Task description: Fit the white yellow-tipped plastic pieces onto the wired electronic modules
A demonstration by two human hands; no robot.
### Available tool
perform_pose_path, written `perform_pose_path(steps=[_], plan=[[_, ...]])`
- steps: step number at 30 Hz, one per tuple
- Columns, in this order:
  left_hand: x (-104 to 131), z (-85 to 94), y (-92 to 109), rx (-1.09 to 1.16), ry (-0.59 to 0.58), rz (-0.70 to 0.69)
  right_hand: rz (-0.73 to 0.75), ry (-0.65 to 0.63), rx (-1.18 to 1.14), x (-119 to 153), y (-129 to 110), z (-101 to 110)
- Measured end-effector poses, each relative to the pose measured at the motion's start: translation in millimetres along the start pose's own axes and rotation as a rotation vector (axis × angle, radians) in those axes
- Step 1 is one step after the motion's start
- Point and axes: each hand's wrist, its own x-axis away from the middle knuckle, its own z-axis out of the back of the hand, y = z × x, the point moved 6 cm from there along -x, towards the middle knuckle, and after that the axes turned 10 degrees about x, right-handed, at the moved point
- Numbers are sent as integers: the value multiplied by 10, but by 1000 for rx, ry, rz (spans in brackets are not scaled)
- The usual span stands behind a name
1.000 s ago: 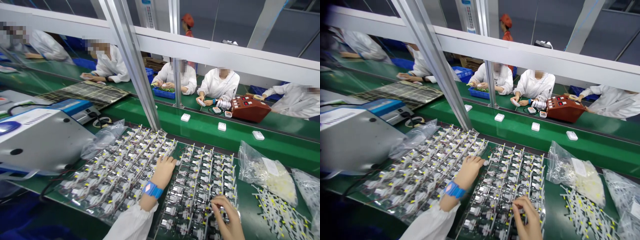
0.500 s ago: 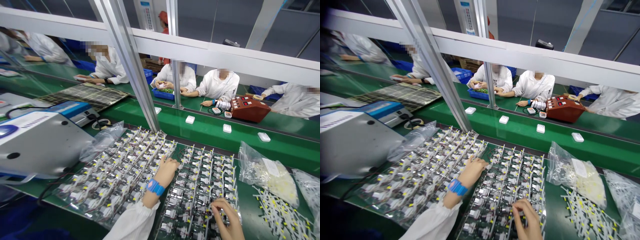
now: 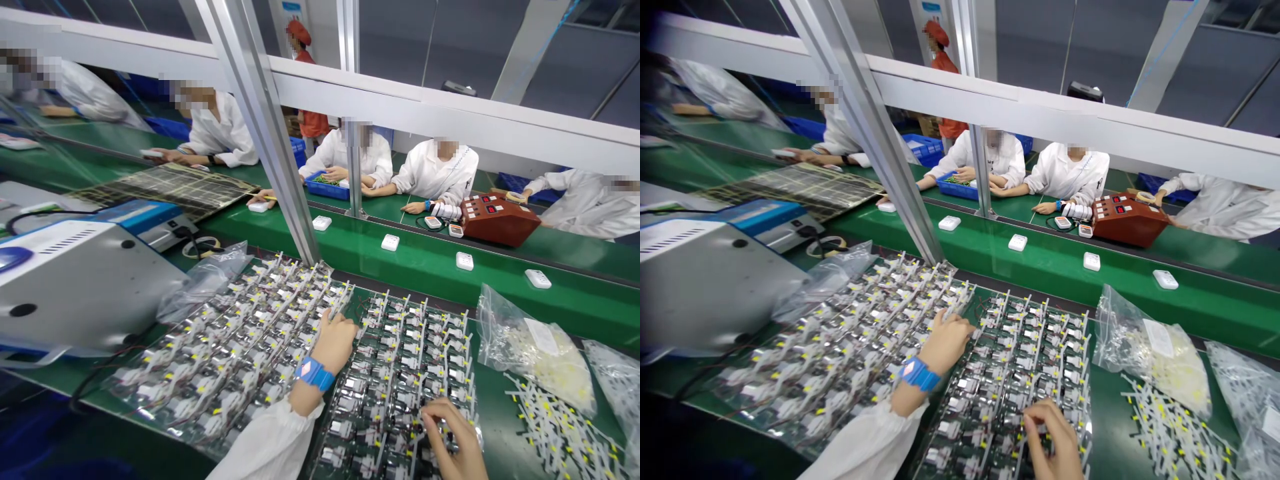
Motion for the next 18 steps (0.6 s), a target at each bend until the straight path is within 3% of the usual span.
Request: perform_pose_path(steps=[18], plan=[[-84, -176, -41, 234, -2, -73, -3, -23, -1, 21, 2, -40]])
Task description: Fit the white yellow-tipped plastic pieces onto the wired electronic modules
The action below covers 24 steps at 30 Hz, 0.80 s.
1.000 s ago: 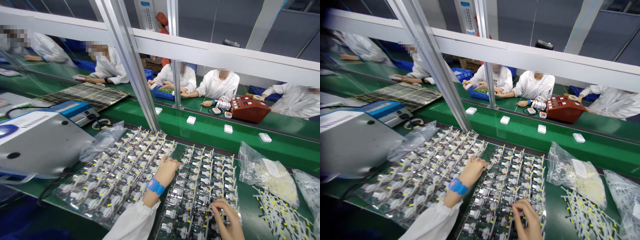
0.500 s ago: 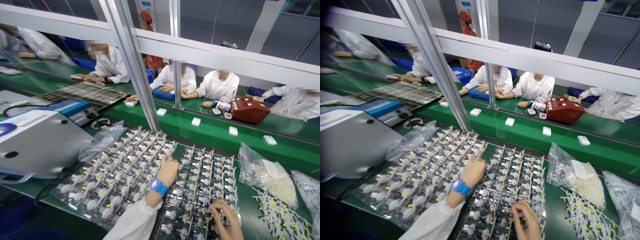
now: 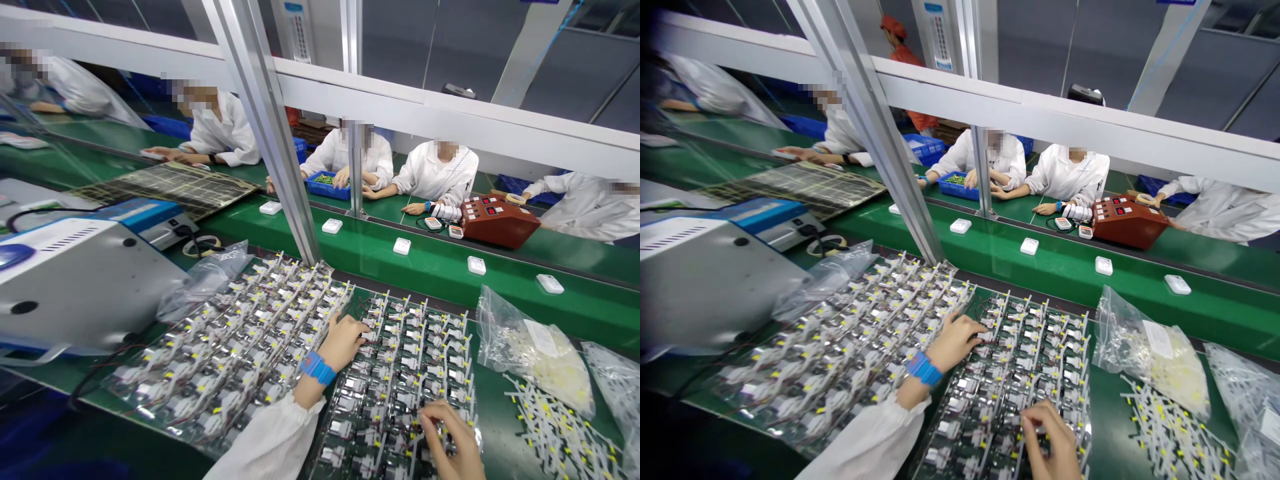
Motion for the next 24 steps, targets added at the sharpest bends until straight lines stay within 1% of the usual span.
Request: perform_pose_path(steps=[4, 9, 13, 15, 18, 21, 24], plan=[[-9, -27, -11, -5, 18, 4, -2, 25, 15, -6, -17, 10], [6, -34, -23, -28, 21, -10, 13, 3, 0, 2, 10, -9], [11, -26, 2, -59, 17, -20, 25, 17, -8, 10, 16, -7], [21, 1, 9, -79, 18, -12, 25, 16, -13, 12, 11, -6], [78, 87, -3, -108, 29, 14, 17, -1, -30, 14, 9, -8], [179, 183, -43, -142, 50, 71, 9, 1, -48, 20, 18, -3], [269, 214, -90, -174, 57, 132, 2, 3, -50, 27, 36, -6]])
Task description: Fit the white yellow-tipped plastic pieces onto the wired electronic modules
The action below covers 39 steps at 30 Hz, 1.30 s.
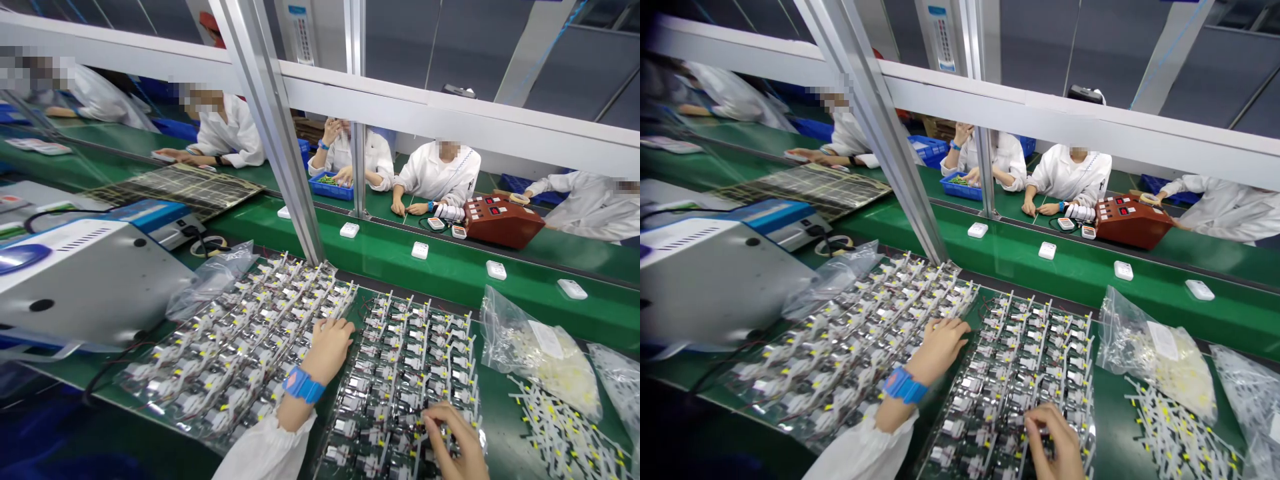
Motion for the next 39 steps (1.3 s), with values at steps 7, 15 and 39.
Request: perform_pose_path(steps=[7, 15, 39], plan=[[53, -81, -27, 4, -12, 10, 14, -35, 23, -1, -4, -22], [51, -17, 76, 65, 14, -65, 53, -14, 30, -12, -38, -9], [416, 102, 955, 1516, -153, -46, -5, 27, 199, 45, -19, -77]])
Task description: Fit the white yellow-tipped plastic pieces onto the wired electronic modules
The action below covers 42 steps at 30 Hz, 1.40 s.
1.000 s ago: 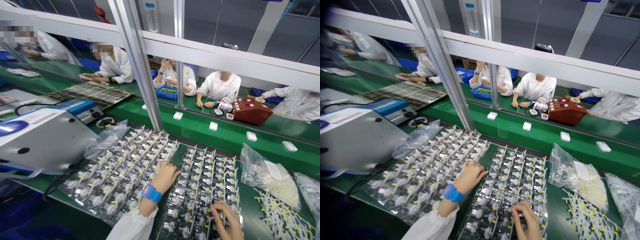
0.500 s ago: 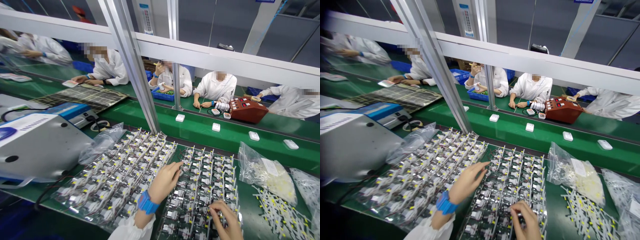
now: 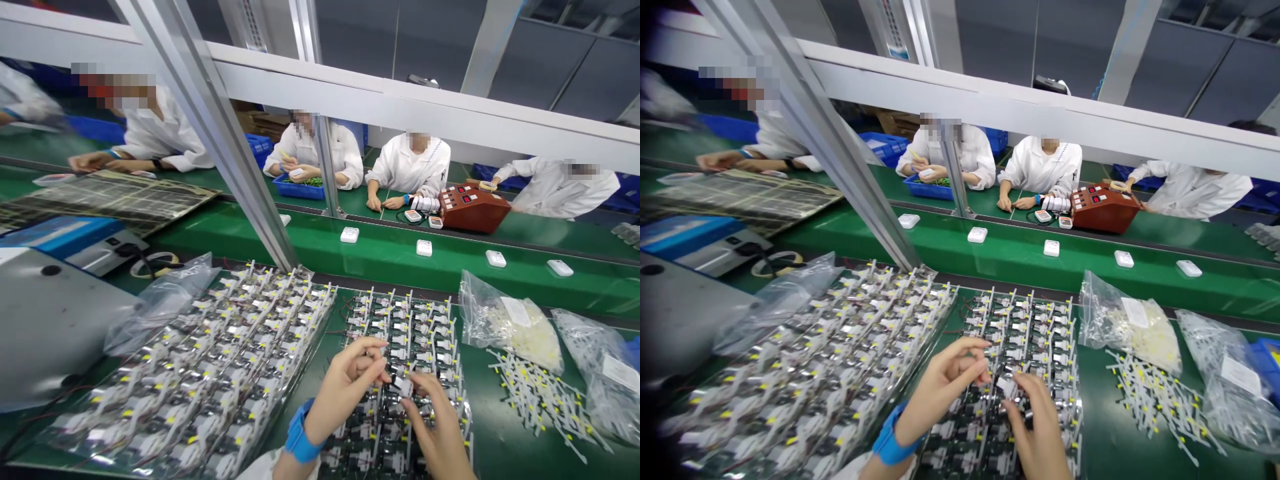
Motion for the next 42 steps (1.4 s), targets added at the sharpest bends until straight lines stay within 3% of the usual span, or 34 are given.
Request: perform_pose_path(steps=[4, 9, 13, 18, 23, 27, 30, 32, 36, 42], plan=[[-1, 13, -81, 25, -28, 18, 24, 37, -25, 4, -18, 60], [39, -28, -175, -19, -105, 2, -150, 134, -144, 6, -7, 158], [122, -213, -360, -17, -214, 111, -293, 79, -312, -3, 15, 137], [168, -364, -543, -10, -187, 206, -386, 39, -381, 12, 95, 93], [156, -389, -592, -7, -142, 195, -422, -42, -472, 74, 200, 44], [155, -326, -592, -60, -97, 191, -293, 2, -109, 1, 522, 362], [162, -258, -580, -61, -48, 179, -228, 215, 469, -60, 963, 804], [169, -226, -574, -51, -23, 170, -236, 243, 589, -72, 1295, 975], [188, -212, -575, -26, -10, 166, -229, 223, 721, -27, 1713, 1072], [213, -219, -549, 59, -2, 154, -187, 226, 771, 28, 1832, 1047]])
